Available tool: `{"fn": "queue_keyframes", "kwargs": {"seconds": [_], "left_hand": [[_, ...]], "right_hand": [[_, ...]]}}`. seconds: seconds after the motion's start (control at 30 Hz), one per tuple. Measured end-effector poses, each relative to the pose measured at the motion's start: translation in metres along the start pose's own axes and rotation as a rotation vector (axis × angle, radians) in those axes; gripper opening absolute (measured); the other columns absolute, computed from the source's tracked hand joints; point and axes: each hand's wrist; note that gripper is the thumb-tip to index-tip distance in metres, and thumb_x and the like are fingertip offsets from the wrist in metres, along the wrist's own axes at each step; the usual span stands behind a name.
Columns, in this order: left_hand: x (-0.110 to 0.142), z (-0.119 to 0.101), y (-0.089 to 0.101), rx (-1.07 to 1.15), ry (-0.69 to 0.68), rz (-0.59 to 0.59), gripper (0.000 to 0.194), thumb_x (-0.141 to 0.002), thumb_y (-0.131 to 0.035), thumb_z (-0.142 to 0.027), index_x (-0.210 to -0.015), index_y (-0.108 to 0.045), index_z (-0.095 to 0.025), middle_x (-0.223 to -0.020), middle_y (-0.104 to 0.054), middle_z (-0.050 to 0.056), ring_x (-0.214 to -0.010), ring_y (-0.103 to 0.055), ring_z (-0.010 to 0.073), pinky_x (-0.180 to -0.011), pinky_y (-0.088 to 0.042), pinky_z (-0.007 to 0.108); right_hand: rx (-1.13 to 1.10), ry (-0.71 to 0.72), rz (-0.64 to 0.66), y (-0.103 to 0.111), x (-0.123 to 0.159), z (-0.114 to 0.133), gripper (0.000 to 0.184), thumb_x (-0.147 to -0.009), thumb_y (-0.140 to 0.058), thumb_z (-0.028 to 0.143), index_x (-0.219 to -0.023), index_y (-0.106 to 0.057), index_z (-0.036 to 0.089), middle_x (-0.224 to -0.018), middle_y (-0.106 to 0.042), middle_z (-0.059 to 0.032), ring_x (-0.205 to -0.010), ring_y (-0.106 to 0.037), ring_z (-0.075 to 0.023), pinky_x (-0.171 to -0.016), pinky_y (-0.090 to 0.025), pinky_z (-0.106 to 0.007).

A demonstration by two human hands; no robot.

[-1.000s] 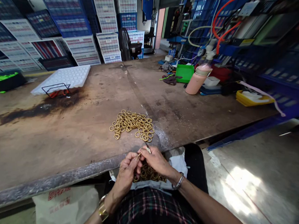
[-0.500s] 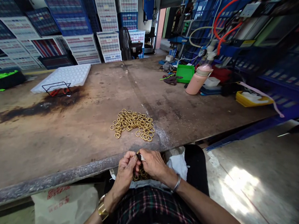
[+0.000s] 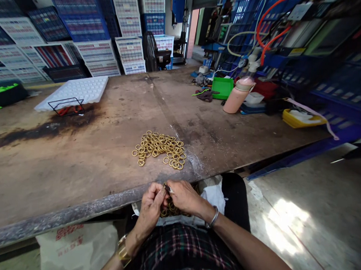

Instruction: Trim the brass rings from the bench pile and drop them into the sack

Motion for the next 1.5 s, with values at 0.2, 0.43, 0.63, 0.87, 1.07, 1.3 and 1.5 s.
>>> {"fn": "queue_keyframes", "kwargs": {"seconds": [0.2,0.43,0.63,0.87,1.07,1.3,1.5], "left_hand": [[0.01,-0.009,-0.003,0.014,0.005,0.046,0.027,-0.081,-0.048,-0.04,-0.067,-0.05,-0.017,-0.053,-0.047,-0.003,-0.049,-0.043,0.0089,-0.05,-0.037,0.021],[0.012,-0.023,-0.011,0.361,0.144,0.159,0.027,-0.075,-0.057,-0.041,-0.072,-0.056,-0.015,-0.064,-0.059,0.003,-0.05,-0.05,0.0103,-0.048,-0.042,0.023],[-0.005,-0.013,-0.004,0.588,0.242,0.004,0.023,-0.066,-0.068,-0.031,-0.072,-0.052,-0.015,-0.076,-0.063,0.007,-0.059,-0.057,0.0135,-0.043,-0.043,0.021],[-0.012,-0.01,0.004,0.798,0.361,0.031,0.019,-0.067,-0.066,-0.028,-0.069,-0.056,-0.012,-0.066,-0.058,0.002,-0.053,-0.052,0.0088,-0.042,-0.039,0.019],[-0.02,-0.014,0.004,0.632,0.309,-0.081,0.025,-0.063,-0.069,-0.031,-0.069,-0.052,-0.014,-0.066,-0.057,0.0,-0.053,-0.052,0.0084,-0.04,-0.036,0.017],[-0.036,-0.017,0.008,0.19,0.087,-0.203,0.045,-0.068,-0.06,-0.045,-0.102,-0.046,-0.018,-0.056,-0.049,-0.007,-0.037,-0.037,0.0044,-0.033,-0.027,0.014],[-0.041,-0.015,0.014,0.125,0.058,-0.181,0.04,-0.07,-0.058,-0.047,-0.095,-0.049,-0.017,-0.053,-0.046,-0.008,-0.035,-0.033,0.0034,-0.034,-0.026,0.015]], "right_hand": [[0.052,-0.09,-0.016,0.002,0.001,-0.001,0.018,-0.079,-0.042,0.016,-0.091,-0.056,0.016,-0.079,-0.066,-0.009,-0.07,-0.06,-0.0189,-0.058,-0.029,-0.026],[0.052,-0.193,-0.234,0.009,-0.006,-0.013,0.022,-0.079,-0.039,0.011,-0.097,-0.049,0.018,-0.088,-0.064,-0.006,-0.077,-0.058,-0.0175,-0.062,-0.032,-0.026],[0.176,-0.269,-0.306,0.008,-0.022,-0.026,0.027,-0.082,-0.044,0.019,-0.109,-0.043,0.022,-0.101,-0.058,-0.006,-0.083,-0.056,-0.0192,-0.067,-0.035,-0.028],[0.207,-0.274,-0.308,0.006,-0.028,-0.031,0.032,-0.079,-0.041,0.014,-0.11,-0.046,0.024,-0.104,-0.059,-0.006,-0.083,-0.057,-0.0189,-0.068,-0.037,-0.028],[-0.186,-0.104,-0.439,0.006,-0.031,-0.036,0.022,-0.08,-0.041,0.017,-0.097,-0.054,0.02,-0.09,-0.063,-0.0032,-0.079,-0.056,-0.0149,-0.07,-0.038,-0.024],[-0.677,0.06,-0.361,0.012,-0.031,-0.013,0.017,-0.082,-0.041,0.026,-0.078,-0.055,0.018,-0.074,-0.056,0.0009,-0.07,-0.048,-0.0114,-0.063,-0.037,-0.021],[-0.712,0.081,-0.288,0.01,-0.032,-0.009,0.013,-0.08,-0.043,0.024,-0.076,-0.053,0.017,-0.068,-0.048,0.0035,-0.064,-0.042,-0.0097,-0.058,-0.032,-0.019]]}}
Point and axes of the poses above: each hand's wrist, its own x-axis away from the middle knuckle, its own y-axis out of the back of the hand, z = x × y
